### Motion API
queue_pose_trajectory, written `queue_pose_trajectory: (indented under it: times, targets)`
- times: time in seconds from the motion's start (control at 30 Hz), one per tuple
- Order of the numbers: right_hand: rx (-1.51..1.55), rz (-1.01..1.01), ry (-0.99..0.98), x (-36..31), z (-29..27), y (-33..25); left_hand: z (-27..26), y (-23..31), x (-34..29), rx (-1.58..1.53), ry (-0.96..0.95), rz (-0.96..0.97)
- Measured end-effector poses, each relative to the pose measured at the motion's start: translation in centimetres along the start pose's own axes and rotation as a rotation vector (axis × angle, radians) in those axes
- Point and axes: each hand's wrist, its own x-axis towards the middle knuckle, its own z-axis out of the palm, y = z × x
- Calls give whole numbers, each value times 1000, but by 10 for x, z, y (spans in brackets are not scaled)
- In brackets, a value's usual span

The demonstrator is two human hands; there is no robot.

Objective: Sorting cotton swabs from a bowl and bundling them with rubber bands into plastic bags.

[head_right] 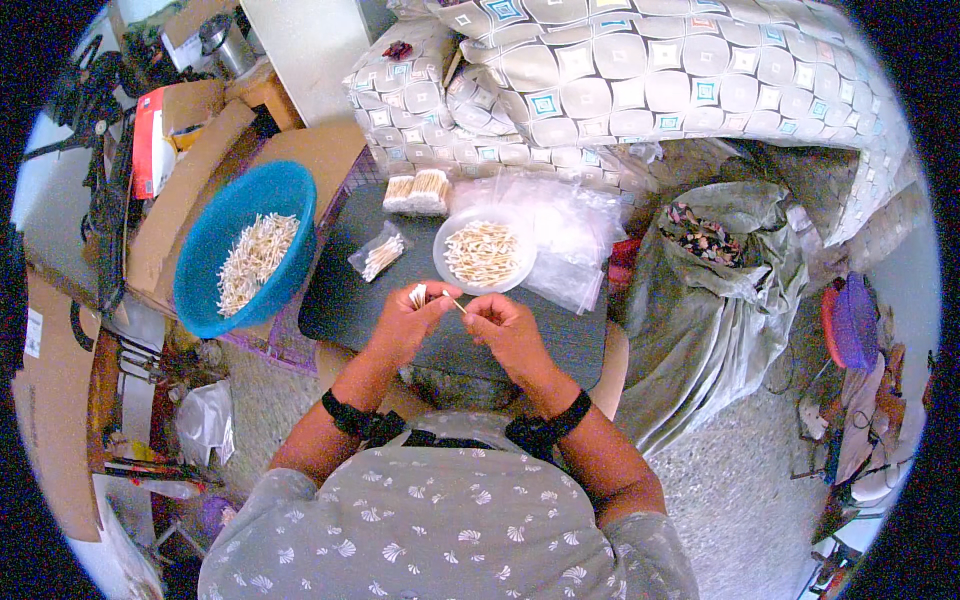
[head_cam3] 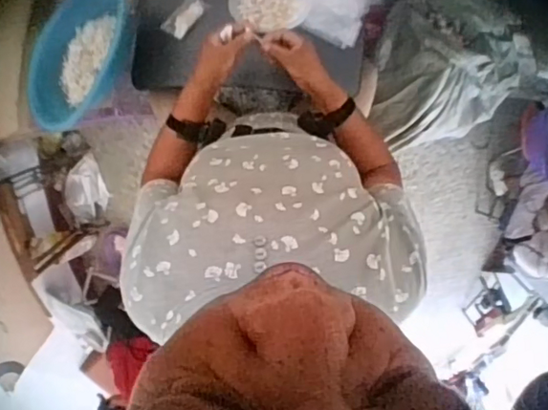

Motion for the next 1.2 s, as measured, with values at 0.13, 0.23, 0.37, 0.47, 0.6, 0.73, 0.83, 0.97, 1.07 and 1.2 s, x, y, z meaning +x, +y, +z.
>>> queue_pose_trajectory:
  times: [0.13, 0.23, 0.37, 0.47, 0.6, 0.73, 0.83, 0.97, 1.07, 1.2]
  targets:
    - [-15, -34, 32, 1, -1, 4, 1, -3, 0, -26, -6, -38]
    - [-24, 0, 14, -1, 1, -2, 3, -3, 0, -50, 30, -23]
    - [-12, 49, 12, -3, 3, -6, 3, -3, -1, -92, 21, 14]
    - [-15, 11, 17, -2, 1, -2, 4, -6, 0, -48, 22, 22]
    - [-62, -31, 22, -1, -4, 5, 5, -9, 1, -37, 10, 12]
    - [-102, -53, 72, -3, -2, 1, 6, -4, -2, -40, 4, -21]
    - [-111, -80, 113, -2, -4, 3, 6, -5, -2, -2, 3, -37]
    - [-91, -70, 171, -3, -3, -5, 6, -5, -2, 165, -20, 36]
    - [-19, -101, 173, -2, -5, -6, 8, -7, -3, 179, -97, -46]
    - [-41, -182, 42, -1, -5, -7, 8, -20, -3, 229, -126, 32]
